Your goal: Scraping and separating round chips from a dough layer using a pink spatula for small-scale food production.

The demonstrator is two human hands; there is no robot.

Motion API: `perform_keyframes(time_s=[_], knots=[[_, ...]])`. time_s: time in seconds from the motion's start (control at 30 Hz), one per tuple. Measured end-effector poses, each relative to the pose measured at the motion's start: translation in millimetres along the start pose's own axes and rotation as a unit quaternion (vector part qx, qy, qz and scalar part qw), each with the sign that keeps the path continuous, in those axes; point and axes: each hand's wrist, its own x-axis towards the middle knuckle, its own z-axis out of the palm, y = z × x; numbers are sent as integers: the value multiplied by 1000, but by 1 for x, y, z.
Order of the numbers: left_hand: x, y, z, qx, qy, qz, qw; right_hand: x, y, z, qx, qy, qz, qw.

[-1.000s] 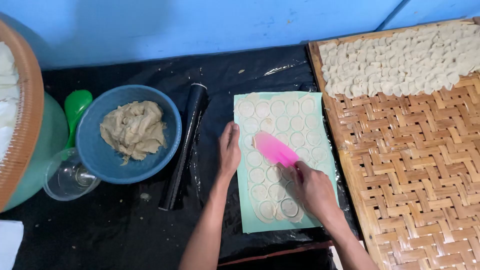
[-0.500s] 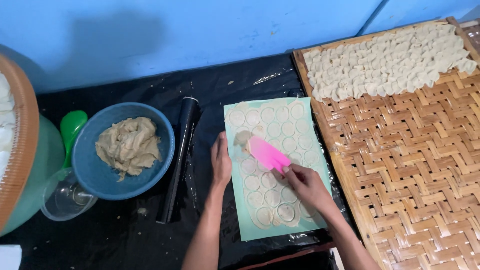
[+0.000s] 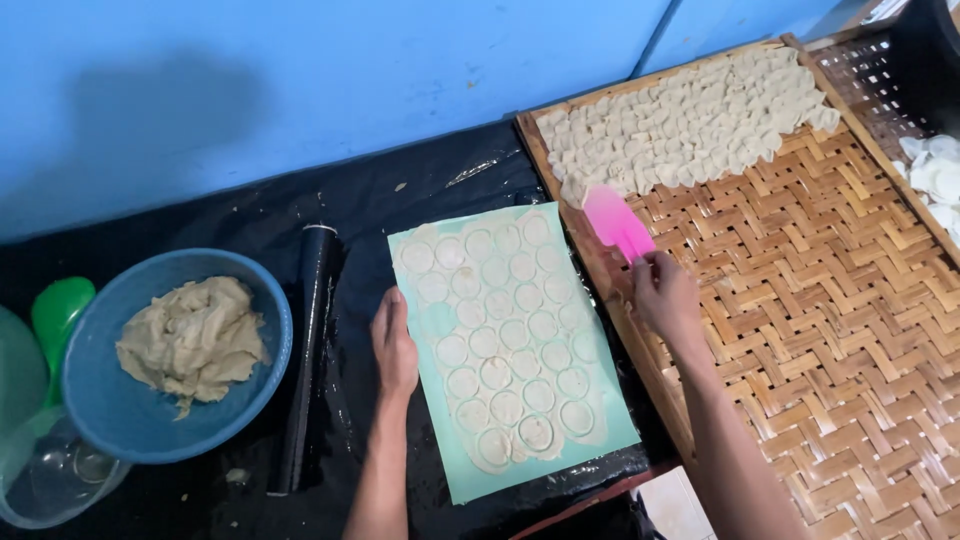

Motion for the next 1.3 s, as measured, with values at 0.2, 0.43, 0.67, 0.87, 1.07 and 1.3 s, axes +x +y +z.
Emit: perform_keyframes(time_s=[0.2, 0.43, 0.67, 0.87, 1.07, 1.3], knots=[[0, -1, 0, 7, 11, -29, 999, 21, -11, -8, 31, -87, 63, 994], [2, -9, -2, 7, 22, -32, 999, 20, 13, 0, -13, -79, 52, 995], [0, 8, 4, -11, 0, -12, 1000, -8, -38, -28, -198, -5, -1, 980], [2, 3, 2, -26, -1, -3, 1000, -59, -82, -17, -77, -9, -60, 995], [-1, 12, 6, 1, -3, 25, 1000, -105, -135, 10, 32, -111, -113, 987], [-1, 18, 8, 14, -2, 18, 1000, -111, -146, 15, 3, -114, -122, 986]])
